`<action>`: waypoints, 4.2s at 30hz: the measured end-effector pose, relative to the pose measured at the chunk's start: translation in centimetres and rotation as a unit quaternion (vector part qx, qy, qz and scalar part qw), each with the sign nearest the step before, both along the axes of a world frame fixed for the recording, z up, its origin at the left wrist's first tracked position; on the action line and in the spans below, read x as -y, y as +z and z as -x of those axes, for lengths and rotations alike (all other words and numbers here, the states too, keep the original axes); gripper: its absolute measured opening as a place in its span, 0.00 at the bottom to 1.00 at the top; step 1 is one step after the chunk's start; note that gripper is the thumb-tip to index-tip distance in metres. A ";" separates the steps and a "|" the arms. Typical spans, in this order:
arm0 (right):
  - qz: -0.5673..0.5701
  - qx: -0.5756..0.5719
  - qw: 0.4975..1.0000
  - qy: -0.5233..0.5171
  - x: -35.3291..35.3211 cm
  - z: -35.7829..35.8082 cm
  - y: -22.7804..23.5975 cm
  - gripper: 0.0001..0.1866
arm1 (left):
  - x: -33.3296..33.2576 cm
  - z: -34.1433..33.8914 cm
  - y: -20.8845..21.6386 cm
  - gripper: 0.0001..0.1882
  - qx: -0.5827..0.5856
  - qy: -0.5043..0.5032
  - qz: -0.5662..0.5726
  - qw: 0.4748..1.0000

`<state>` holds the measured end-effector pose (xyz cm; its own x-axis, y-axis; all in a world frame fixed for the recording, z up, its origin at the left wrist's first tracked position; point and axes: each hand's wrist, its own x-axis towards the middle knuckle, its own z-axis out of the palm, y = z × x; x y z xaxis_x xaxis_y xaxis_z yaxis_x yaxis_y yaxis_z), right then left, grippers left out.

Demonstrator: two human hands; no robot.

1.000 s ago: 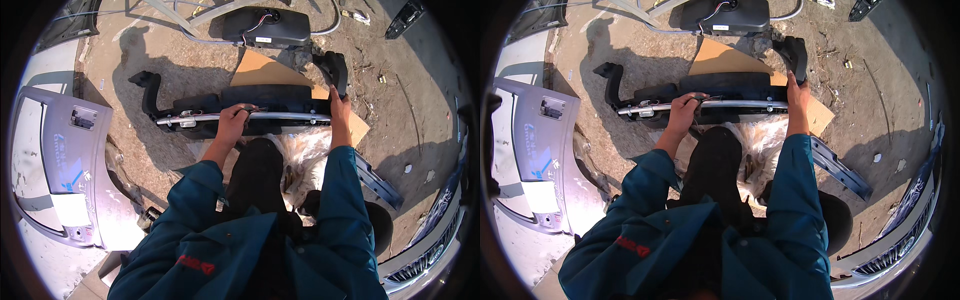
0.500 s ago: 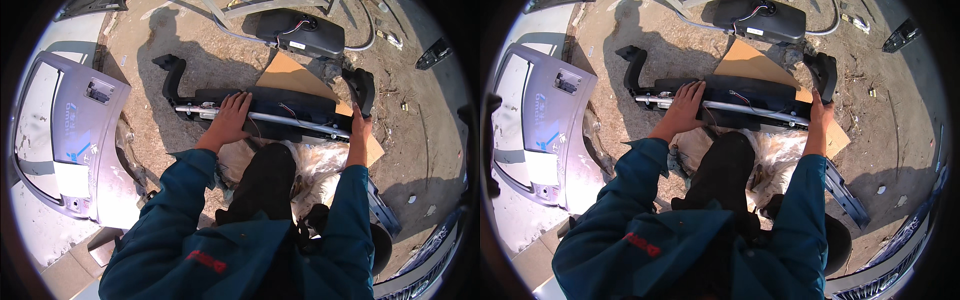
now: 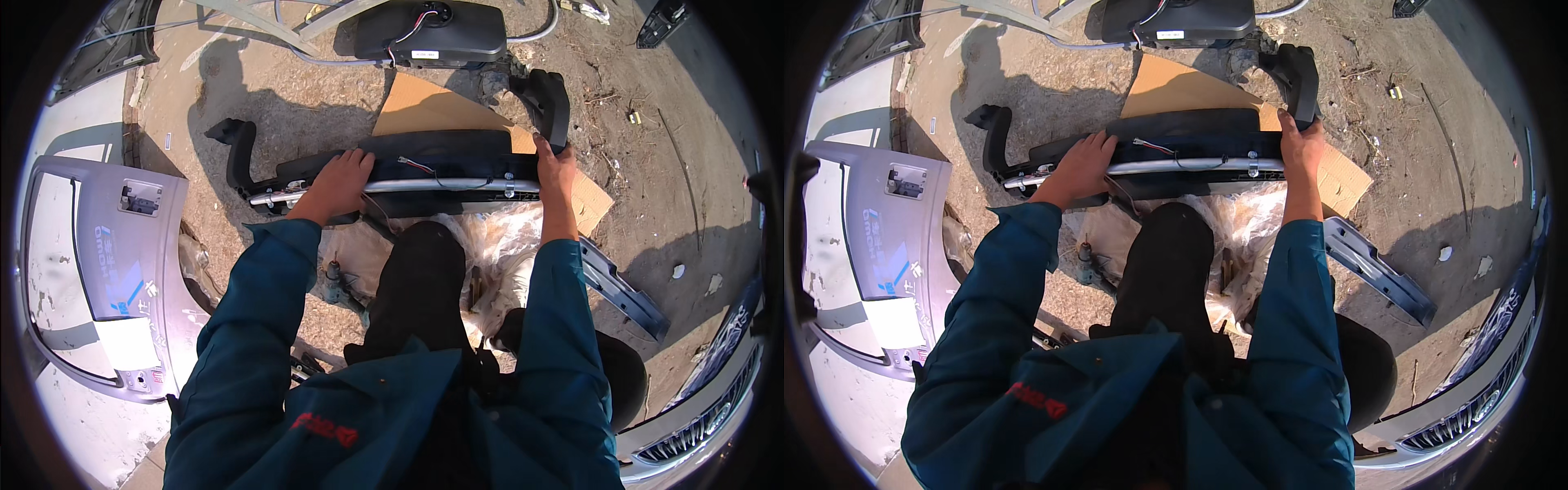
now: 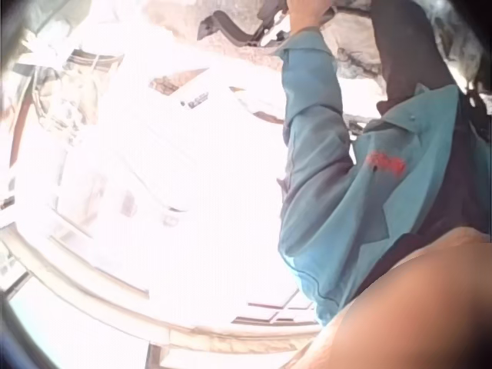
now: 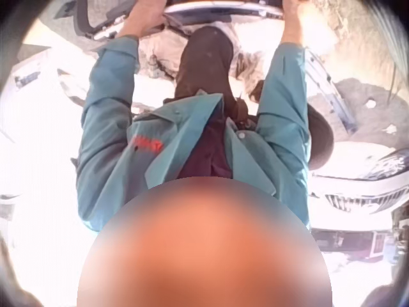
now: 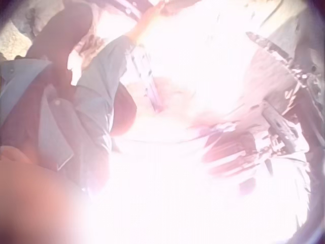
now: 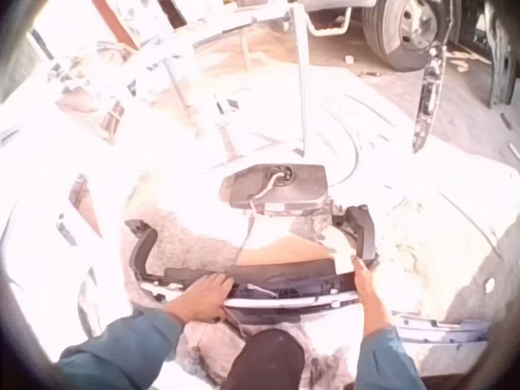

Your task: The person assembles a car part by hand, connecting wires and securing components with a power drill. They manipulate wires, a metal rod, and a plastic housing, then use a drill to fasten screws.

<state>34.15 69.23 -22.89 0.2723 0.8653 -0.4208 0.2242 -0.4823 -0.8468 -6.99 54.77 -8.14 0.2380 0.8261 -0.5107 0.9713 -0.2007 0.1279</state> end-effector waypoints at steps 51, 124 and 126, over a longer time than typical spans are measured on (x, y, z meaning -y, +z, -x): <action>-0.057 -0.009 0.998 0.007 1.0 1.7 -1.4 0.56 | 1.3 -1.8 -0.5 0.70 0.001 0.018 -0.101 0.995; 0.223 -0.172 0.959 -0.004 18.0 3.3 -0.5 0.09 | 49.0 -10.0 -5.7 0.04 0.719 0.692 -0.016 0.058; 0.259 -0.154 0.953 -0.030 17.1 4.0 -2.5 0.06 | 50.0 -11.3 -6.9 0.05 0.705 0.704 -0.042 0.071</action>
<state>30.15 52.08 -25.41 0.1088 0.5058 -0.8557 -0.0382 -0.8581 -0.5121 4.30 4.73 -15.01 -0.3445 0.5240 -0.7790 -0.9316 -0.0883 0.3526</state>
